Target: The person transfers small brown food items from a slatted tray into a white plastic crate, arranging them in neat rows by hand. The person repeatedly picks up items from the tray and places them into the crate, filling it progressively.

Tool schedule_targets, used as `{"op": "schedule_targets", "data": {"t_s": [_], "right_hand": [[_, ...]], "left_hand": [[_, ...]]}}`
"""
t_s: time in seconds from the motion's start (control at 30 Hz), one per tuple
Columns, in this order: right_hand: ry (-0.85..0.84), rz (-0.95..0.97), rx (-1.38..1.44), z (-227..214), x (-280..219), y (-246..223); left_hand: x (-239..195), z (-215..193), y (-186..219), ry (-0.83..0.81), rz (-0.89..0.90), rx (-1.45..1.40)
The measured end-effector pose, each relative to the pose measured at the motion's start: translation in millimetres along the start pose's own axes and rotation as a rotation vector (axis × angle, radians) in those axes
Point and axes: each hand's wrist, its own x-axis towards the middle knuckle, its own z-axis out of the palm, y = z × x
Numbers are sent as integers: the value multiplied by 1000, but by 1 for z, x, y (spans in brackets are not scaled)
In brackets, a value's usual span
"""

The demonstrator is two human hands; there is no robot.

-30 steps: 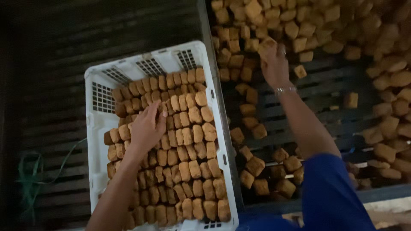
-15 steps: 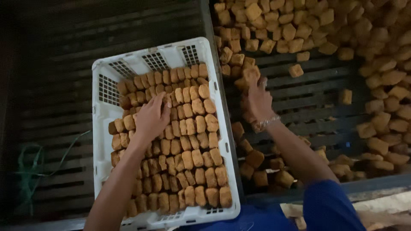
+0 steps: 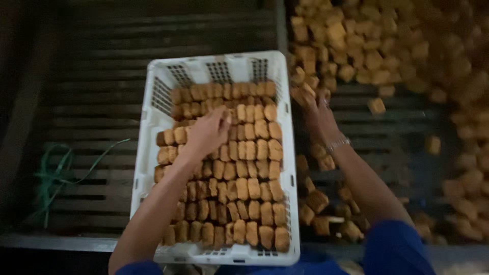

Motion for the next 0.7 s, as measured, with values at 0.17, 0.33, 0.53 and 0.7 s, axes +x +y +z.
{"op": "schedule_targets", "data": {"t_s": [0.17, 0.33, 0.53, 0.7], "right_hand": [[-113, 458, 1026, -3, -3, -7], [460, -97, 505, -82, 2, -41], [-91, -646, 766, -139, 46, -201], [-630, -745, -308, -107, 111, -326]], "left_hand": [[0, -1, -23, 124, 218, -237], [8, -39, -43, 223, 128, -121], [-9, -98, -65, 544, 80, -169], [-27, -122, -56, 687, -45, -119]]}}
